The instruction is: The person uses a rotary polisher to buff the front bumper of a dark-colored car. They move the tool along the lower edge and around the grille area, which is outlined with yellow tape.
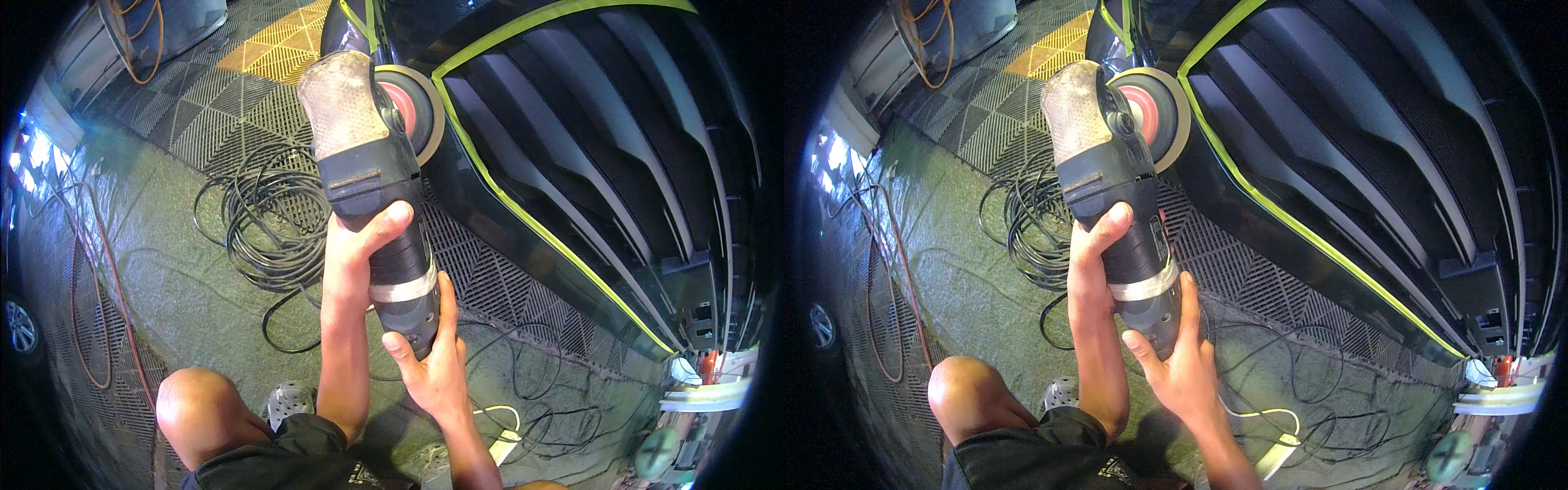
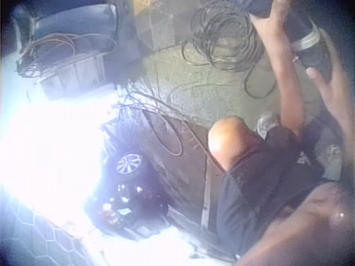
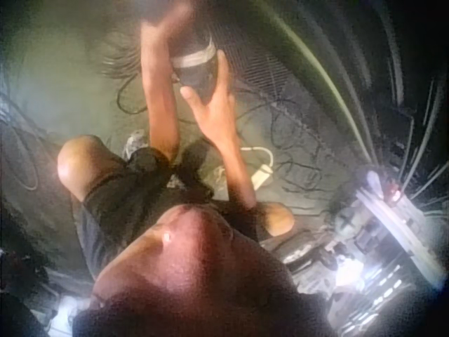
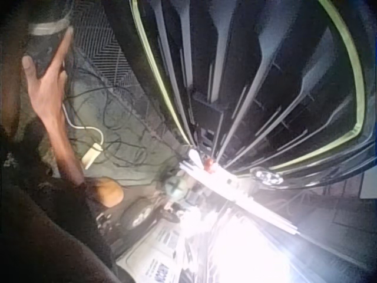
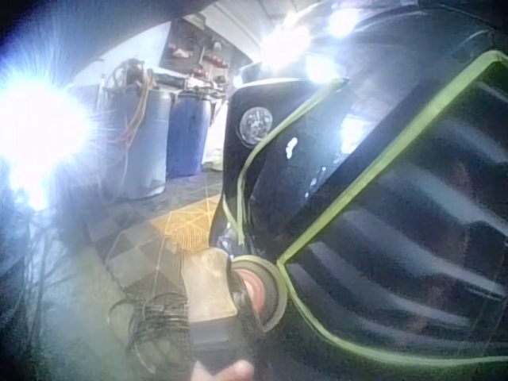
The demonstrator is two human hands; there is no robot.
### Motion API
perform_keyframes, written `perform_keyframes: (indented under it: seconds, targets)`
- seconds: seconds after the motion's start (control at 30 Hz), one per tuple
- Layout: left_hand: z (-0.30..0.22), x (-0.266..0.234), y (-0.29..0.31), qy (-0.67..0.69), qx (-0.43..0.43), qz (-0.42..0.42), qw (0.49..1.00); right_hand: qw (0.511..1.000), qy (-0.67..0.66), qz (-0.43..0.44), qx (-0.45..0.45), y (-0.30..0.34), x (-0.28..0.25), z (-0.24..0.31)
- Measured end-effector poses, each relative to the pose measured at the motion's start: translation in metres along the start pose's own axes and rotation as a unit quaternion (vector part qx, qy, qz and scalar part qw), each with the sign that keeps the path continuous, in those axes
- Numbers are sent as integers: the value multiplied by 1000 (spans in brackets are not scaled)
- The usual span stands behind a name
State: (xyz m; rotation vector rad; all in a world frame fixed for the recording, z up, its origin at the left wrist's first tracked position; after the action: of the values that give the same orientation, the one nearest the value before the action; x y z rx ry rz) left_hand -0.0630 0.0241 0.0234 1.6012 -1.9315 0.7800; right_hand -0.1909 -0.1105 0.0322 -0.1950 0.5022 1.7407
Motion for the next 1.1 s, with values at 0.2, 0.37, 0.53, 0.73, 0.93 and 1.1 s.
perform_keyframes:
  seconds: [0.2,0.37,0.53,0.73,0.93,1.1]
  targets:
    - [-3,-8,-9,21,-9,12,1000,1000,3,9,15,-8,3,5]
    - [-2,-8,-9,10,-1,9,1000,1000,-8,6,9,-7,2,5]
    - [-6,1,-4,-22,4,0,1000,1000,-20,2,6,-7,4,-1]
    - [-8,5,-3,-38,2,-9,999,1000,-11,-12,-26,-9,5,-3]
    - [-5,1,-2,-29,-12,5,999,999,-8,-18,-32,-8,7,-6]
    - [4,3,6,-32,-10,6,999,1000,-6,-13,6,4,4,-12]
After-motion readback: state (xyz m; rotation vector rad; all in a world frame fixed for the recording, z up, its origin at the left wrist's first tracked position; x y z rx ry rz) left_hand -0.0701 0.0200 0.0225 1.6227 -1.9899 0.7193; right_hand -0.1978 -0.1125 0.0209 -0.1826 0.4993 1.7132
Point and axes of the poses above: each hand's wrist, its own y-axis away from the middle knuckle, its own x-axis out of the palm, z = x × y, the point moved 4 cm from there along -y, towards the middle knuckle, and after that the axes turned 12 degrees about z, right-handed, at the moved point
